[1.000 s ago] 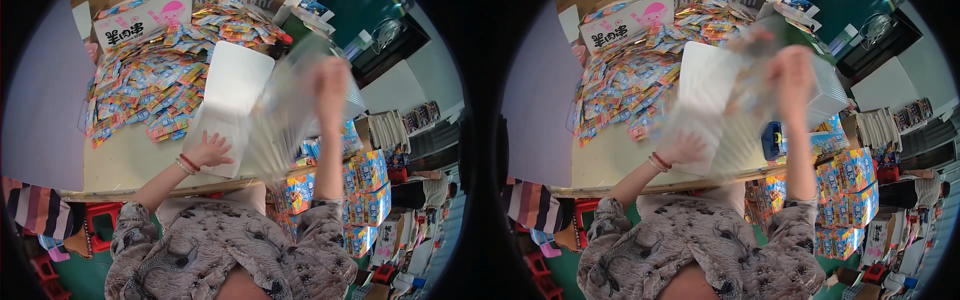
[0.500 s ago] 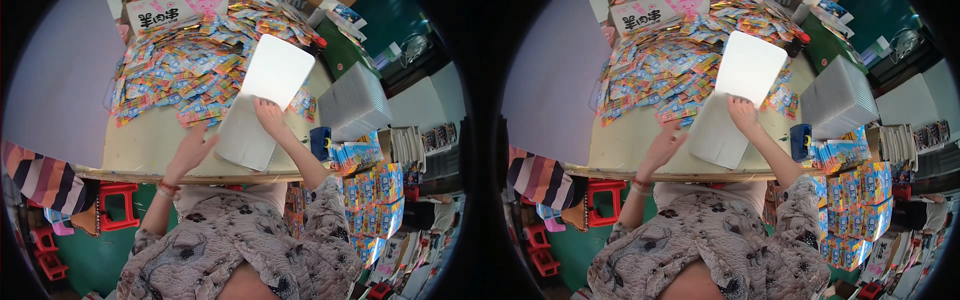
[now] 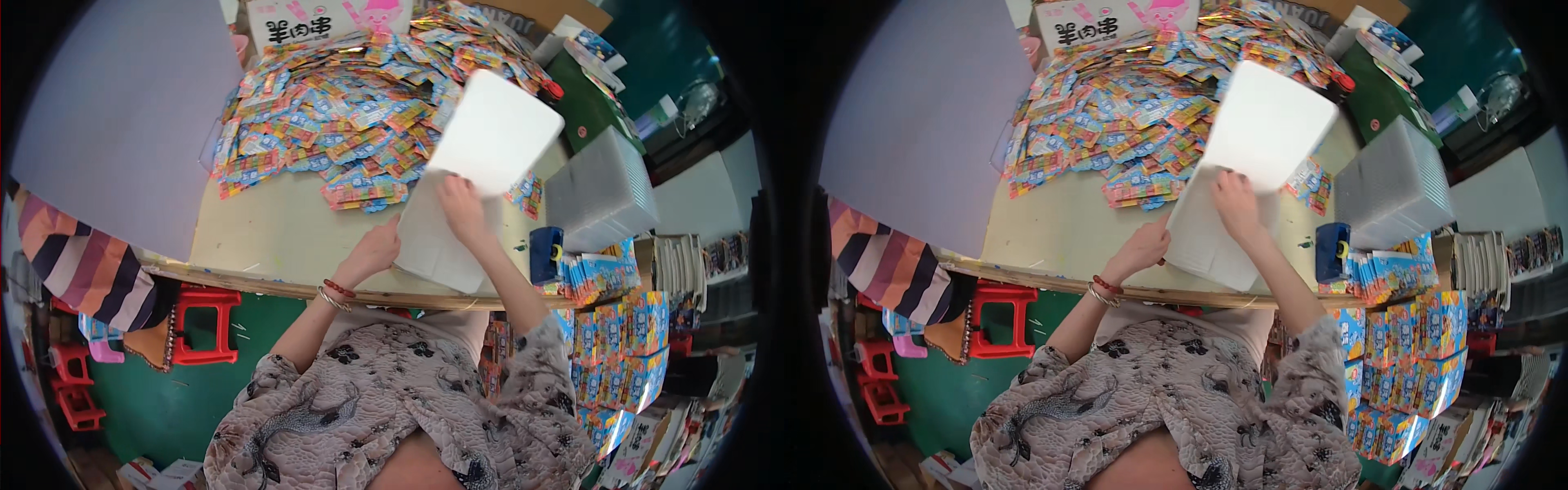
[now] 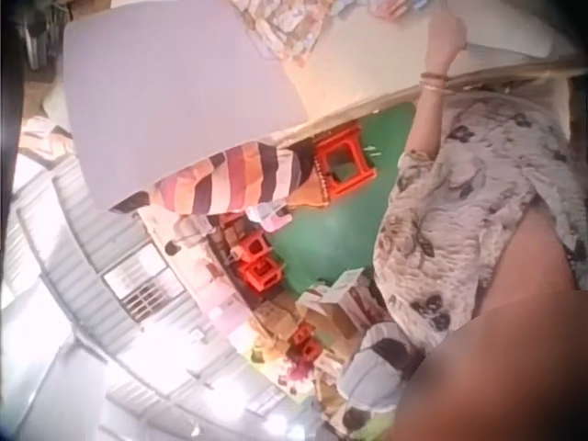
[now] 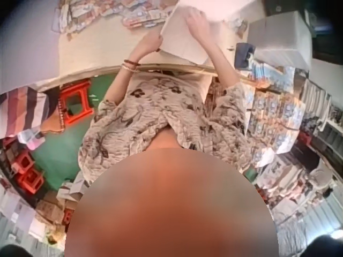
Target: Organizing and packaging small colorful sachets into cardboard boxes.
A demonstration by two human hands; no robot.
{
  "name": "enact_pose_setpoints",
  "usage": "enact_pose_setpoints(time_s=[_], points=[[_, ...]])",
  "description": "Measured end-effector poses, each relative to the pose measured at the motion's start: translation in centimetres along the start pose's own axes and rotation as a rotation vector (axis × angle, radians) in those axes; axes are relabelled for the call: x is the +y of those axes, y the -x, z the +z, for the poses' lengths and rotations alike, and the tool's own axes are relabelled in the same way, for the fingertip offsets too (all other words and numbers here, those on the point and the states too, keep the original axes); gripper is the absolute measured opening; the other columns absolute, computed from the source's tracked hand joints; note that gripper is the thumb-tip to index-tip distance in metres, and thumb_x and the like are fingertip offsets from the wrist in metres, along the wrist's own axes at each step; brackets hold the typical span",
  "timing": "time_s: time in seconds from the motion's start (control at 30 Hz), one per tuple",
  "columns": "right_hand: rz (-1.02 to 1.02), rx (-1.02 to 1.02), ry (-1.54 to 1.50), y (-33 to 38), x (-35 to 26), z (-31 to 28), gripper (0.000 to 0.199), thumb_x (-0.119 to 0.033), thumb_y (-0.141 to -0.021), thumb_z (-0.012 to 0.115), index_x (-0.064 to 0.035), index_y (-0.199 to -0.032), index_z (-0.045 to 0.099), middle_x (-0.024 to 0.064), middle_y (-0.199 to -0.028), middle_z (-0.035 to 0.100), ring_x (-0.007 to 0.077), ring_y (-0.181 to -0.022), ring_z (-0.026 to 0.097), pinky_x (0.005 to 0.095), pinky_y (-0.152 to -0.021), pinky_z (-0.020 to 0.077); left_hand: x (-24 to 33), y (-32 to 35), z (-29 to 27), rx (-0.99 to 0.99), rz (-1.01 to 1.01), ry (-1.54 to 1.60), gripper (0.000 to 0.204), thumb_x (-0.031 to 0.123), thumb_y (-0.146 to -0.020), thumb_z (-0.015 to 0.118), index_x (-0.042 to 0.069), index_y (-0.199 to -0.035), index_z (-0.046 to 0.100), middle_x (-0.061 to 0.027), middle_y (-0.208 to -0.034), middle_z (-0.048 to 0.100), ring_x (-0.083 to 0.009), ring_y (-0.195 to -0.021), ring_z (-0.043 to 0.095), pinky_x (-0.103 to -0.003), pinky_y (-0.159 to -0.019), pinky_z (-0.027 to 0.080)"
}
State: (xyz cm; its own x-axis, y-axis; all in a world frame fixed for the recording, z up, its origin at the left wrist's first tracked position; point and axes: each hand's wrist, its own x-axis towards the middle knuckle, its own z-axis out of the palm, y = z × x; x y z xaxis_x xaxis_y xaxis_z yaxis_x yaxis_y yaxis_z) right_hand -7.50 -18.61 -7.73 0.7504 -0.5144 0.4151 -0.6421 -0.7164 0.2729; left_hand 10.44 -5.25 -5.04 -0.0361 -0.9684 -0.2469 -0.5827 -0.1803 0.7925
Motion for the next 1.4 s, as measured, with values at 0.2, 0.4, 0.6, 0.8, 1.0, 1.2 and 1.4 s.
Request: enact_pose_setpoints(time_s=[0.2, 0.4, 0.6, 0.8, 1.0, 1.2, 1.4], points=[[0.231, 0.507, -0.549, 1.0, 1.6, -15.1, 0.008, 0.000, -0.086, 0.057, 0.0003, -0.094, 0.058, 0.0129, -0.095, 0.061, 0.0250, -0.088, 0.059, 0.0344, -0.081, 0.0463, -1.7, 7.6, -3.6, 0.206, 0.183, -0.211, 0.039, 0.007, -0.086, 0.040, -0.010, -0.121, 0.043, -0.0299, -0.078, 0.060, -0.0482, -0.076, 0.056, -0.054, -0.070, 0.045], [0.714, 0.566, -0.900, 5.3, 3.6, -10.9, 0.009, -0.008, -0.093, 0.055, -0.0010, -0.099, 0.056, 0.0080, -0.094, 0.061, 0.0124, -0.084, 0.059, 0.0230, -0.073, 0.0478, -6.3, 18.1, -12.0, 0.440, -0.273, -0.167, 0.035, 0.016, -0.092, 0.039, -0.003, -0.120, 0.047, -0.0259, -0.084, 0.062, -0.0355, -0.061, 0.063, -0.043, -0.058, 0.051], [0.476, -0.061, -1.043, 5.5, -1.4, -2.7, 0.023, -0.011, -0.087, 0.062, -0.0049, -0.109, 0.058, 0.0082, -0.093, 0.062, 0.0161, -0.087, 0.062, 0.0282, -0.068, 0.0510, -24.1, 15.8, -17.6, 0.481, -0.113, -0.327, 0.041, 0.013, -0.088, 0.032, -0.004, -0.122, 0.047, -0.0257, -0.102, 0.061, -0.0351, -0.068, 0.067, -0.040, -0.061, 0.055], [0.264, 0.038, -0.878, 2.8, -4.4, 3.7, 0.039, -0.018, -0.085, 0.064, -0.0016, -0.118, 0.051, 0.0150, -0.092, 0.063, 0.0279, -0.085, 0.063, 0.0381, -0.075, 0.0506, -12.4, 10.6, -18.1, 0.524, -0.613, 0.260, 0.040, 0.018, -0.093, 0.034, -0.003, -0.123, 0.049, -0.0260, -0.105, 0.061, -0.0464, -0.107, 0.054, -0.049, -0.089, 0.044], [1.289, -0.242, -1.605, -2.1, -8.4, 3.5, 0.053, -0.033, -0.087, 0.066, 0.0051, -0.117, 0.046, 0.0156, -0.086, 0.063, 0.0214, -0.065, 0.065, 0.0297, -0.056, 0.0539, -5.9, 9.0, -9.6, 1.052, 0.072, -0.382, 0.029, 0.016, -0.089, 0.057, 0.003, -0.114, 0.057, -0.0171, -0.108, 0.060, -0.0352, -0.096, 0.058, -0.042, -0.085, 0.046], [1.272, -0.102, -1.961, -2.9, -8.7, 6.9, 0.044, -0.031, -0.087, 0.066, 0.0041, -0.104, 0.046, 0.0162, -0.081, 0.063, 0.0252, -0.065, 0.068, 0.0318, -0.050, 0.0559, -8.4, -5.1, -3.7, 0.881, 0.201, -0.201, 0.046, 0.024, -0.084, 0.065, 0.003, -0.122, 0.051, -0.0208, -0.123, 0.051, -0.0385, -0.111, 0.049, -0.045, -0.093, 0.040], [1.331, -0.407, -1.612, 0.1, -4.7, 3.7, 0.034, -0.028, -0.087, 0.065, -0.0003, -0.096, 0.047, 0.0138, -0.079, 0.063, 0.0233, -0.064, 0.067, 0.0323, -0.050, 0.0560, -8.9, -8.5, -3.0, 0.472, -0.230, -0.242, 0.083, 0.044, -0.066, 0.079, 0.001, -0.128, 0.043, -0.0242, -0.126, 0.042, -0.0386, -0.115, 0.045, -0.048, -0.094, 0.039]])
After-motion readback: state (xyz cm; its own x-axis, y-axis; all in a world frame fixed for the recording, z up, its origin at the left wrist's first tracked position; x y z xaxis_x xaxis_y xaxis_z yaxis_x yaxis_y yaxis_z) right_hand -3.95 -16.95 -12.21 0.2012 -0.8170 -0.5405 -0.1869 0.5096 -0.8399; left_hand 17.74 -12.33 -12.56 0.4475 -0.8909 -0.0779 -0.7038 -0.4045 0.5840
